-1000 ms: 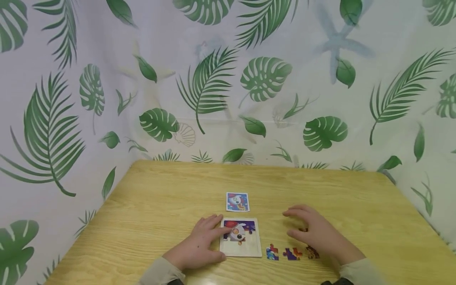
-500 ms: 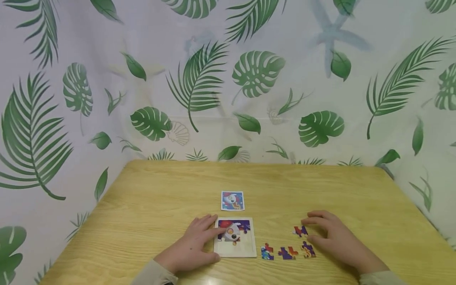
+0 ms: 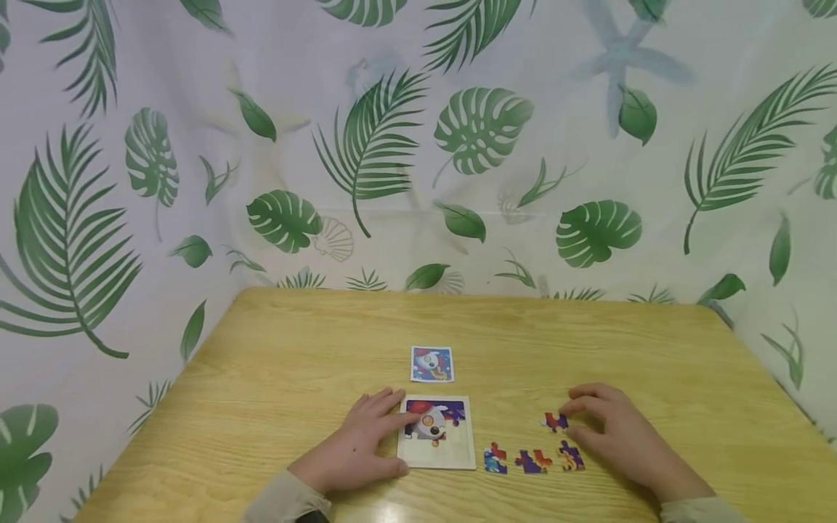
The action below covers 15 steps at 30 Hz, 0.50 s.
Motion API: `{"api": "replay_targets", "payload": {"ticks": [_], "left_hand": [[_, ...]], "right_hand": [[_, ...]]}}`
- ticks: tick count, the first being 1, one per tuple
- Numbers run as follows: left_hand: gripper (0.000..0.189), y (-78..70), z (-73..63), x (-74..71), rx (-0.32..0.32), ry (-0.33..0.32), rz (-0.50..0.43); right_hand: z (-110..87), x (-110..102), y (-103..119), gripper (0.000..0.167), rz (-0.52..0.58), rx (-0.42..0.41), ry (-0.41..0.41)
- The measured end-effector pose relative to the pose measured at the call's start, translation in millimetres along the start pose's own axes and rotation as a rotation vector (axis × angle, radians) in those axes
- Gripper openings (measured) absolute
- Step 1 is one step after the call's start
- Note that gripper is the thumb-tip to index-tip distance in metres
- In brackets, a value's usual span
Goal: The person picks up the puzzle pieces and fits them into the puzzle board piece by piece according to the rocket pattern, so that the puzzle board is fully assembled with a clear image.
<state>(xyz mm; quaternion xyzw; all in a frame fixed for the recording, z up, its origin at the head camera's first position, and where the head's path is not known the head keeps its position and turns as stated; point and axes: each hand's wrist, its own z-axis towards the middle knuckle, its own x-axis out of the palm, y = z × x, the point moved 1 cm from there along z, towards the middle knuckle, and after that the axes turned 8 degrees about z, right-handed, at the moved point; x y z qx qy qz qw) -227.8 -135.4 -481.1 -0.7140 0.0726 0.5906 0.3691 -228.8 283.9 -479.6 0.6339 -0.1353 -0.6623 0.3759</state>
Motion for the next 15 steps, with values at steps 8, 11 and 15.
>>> {"api": "replay_targets", "payload": {"ticks": [8, 11, 15], "left_hand": [[0.070, -0.2, 0.0, -1.2, -0.012, 0.004, -0.008], [0.070, -0.2, 0.8, -1.1, -0.011, -0.001, -0.004], [0.071, 0.1, 0.9, -0.6, -0.022, 0.002, -0.006]], "right_hand": [[0.4, 1.9, 2.7, 0.022, -0.018, 0.022, -0.015], [0.1, 2.0, 2.5, 0.023, -0.017, 0.024, -0.019], [0.2, 2.0, 2.6, 0.024, -0.004, 0.013, -0.023]]}}
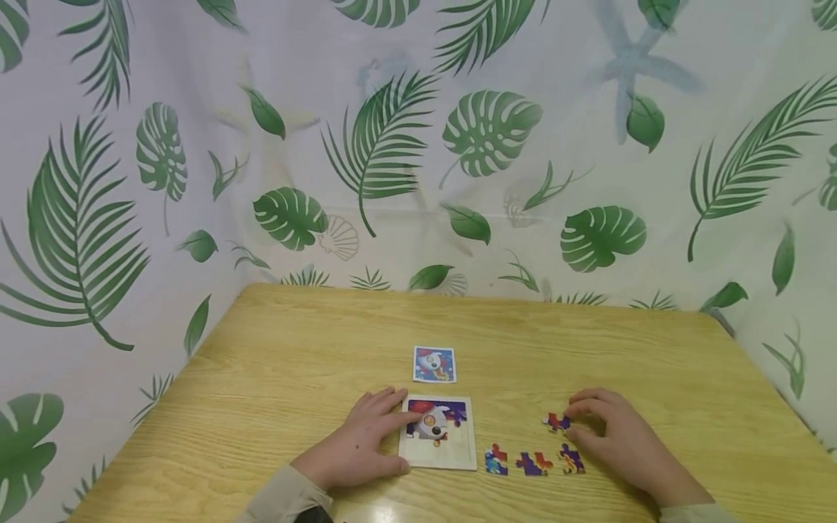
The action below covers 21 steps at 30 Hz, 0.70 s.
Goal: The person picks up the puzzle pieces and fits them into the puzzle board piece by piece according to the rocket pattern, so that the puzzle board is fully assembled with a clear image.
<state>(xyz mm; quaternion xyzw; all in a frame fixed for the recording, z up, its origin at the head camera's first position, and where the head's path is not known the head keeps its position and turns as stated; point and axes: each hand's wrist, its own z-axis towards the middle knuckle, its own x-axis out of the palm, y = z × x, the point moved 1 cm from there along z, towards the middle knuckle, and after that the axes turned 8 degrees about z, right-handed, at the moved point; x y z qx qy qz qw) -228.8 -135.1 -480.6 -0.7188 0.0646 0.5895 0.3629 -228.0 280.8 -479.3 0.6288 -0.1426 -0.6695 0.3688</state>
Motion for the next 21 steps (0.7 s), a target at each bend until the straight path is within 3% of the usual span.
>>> {"api": "replay_targets", "payload": {"ticks": [21], "left_hand": [[0.070, -1.3, -1.2, -0.3, 0.002, -0.004, -0.019]], "right_hand": [[4.3, 9.6, 9.9, 0.026, 0.046, -0.037, -0.038]]}}
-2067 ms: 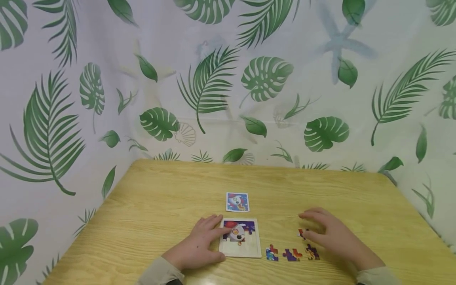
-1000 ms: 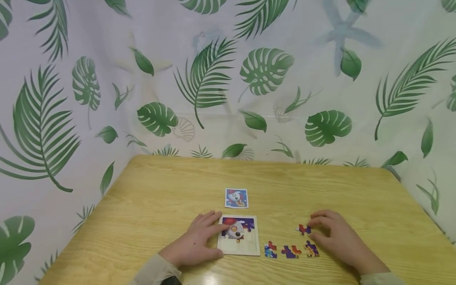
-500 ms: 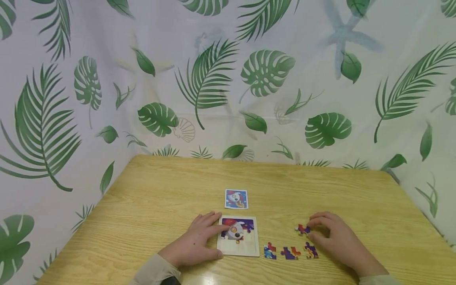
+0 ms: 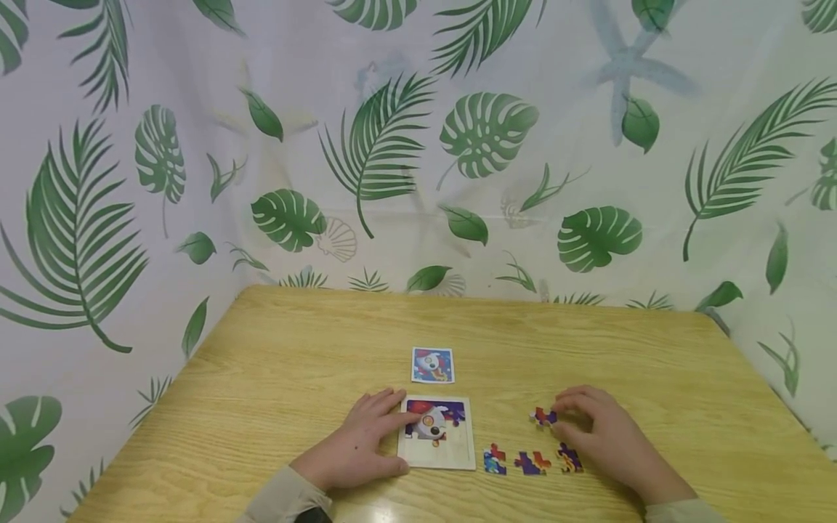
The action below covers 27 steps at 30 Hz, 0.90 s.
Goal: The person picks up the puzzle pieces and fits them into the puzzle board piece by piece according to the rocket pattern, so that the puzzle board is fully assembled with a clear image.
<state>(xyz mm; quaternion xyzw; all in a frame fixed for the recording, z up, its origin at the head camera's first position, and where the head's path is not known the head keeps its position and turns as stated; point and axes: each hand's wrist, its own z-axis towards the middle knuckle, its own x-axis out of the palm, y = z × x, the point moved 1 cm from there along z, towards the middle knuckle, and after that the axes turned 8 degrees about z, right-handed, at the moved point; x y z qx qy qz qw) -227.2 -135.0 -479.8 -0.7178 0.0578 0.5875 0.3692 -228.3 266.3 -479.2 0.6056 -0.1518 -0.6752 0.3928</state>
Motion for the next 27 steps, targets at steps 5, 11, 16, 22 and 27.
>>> {"api": "replay_targets", "payload": {"ticks": [5, 11, 16, 22, 27], "left_hand": [[0.069, 0.6, 0.3, -0.5, 0.006, -0.004, 0.009], [0.070, 0.7, 1.1, 0.1, 0.007, -0.006, 0.005], [0.070, -0.6, 1.9, 0.2, -0.003, 0.002, 0.003], [0.070, -0.7, 2.1, 0.3, -0.010, 0.009, -0.002], [0.070, -0.5, 1.4, 0.0, 0.000, 0.003, -0.007]], "right_hand": [[3.9, 4.2, 9.5, 0.025, 0.028, -0.018, 0.001], [7.0, 12.4, 22.1, 0.023, 0.044, -0.016, -0.001], [10.3, 22.5, 29.5, 0.020, 0.043, -0.011, 0.002], [14.9, 36.9, 32.8, 0.019, 0.046, -0.026, 0.014], [18.4, 44.8, 37.7, 0.019, 0.059, -0.026, 0.031]]}}
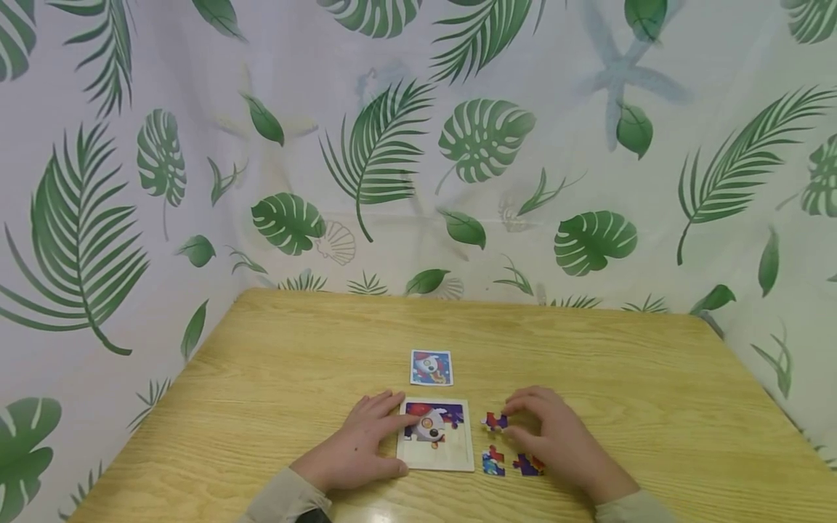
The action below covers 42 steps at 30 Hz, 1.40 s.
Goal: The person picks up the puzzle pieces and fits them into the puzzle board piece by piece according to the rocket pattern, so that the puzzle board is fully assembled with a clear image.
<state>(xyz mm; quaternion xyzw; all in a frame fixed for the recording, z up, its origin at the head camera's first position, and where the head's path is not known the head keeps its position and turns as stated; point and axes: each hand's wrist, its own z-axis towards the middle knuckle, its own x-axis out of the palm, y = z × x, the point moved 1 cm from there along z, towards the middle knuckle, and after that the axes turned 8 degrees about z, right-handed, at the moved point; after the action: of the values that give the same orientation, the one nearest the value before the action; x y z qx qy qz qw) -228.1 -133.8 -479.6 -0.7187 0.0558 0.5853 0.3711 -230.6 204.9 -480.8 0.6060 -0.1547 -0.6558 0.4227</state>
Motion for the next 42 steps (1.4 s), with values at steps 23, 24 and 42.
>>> {"api": "replay_targets", "payload": {"ticks": [23, 24, 42], "left_hand": [[0.070, 1.7, -0.8, 0.4, -0.026, 0.002, -0.001], [0.070, 2.0, -0.8, 0.6, -0.026, 0.001, 0.000], [0.069, -0.2, -0.3, 0.9, 0.008, -0.014, 0.009]], "right_hand": [[19.5, 37.9, 30.5, 0.014, 0.037, -0.022, 0.082], [20.6, 39.1, 32.5, 0.013, 0.027, -0.018, 0.087], [21.2, 43.8, 39.9, 0.018, -0.141, -0.087, 0.113]]}}
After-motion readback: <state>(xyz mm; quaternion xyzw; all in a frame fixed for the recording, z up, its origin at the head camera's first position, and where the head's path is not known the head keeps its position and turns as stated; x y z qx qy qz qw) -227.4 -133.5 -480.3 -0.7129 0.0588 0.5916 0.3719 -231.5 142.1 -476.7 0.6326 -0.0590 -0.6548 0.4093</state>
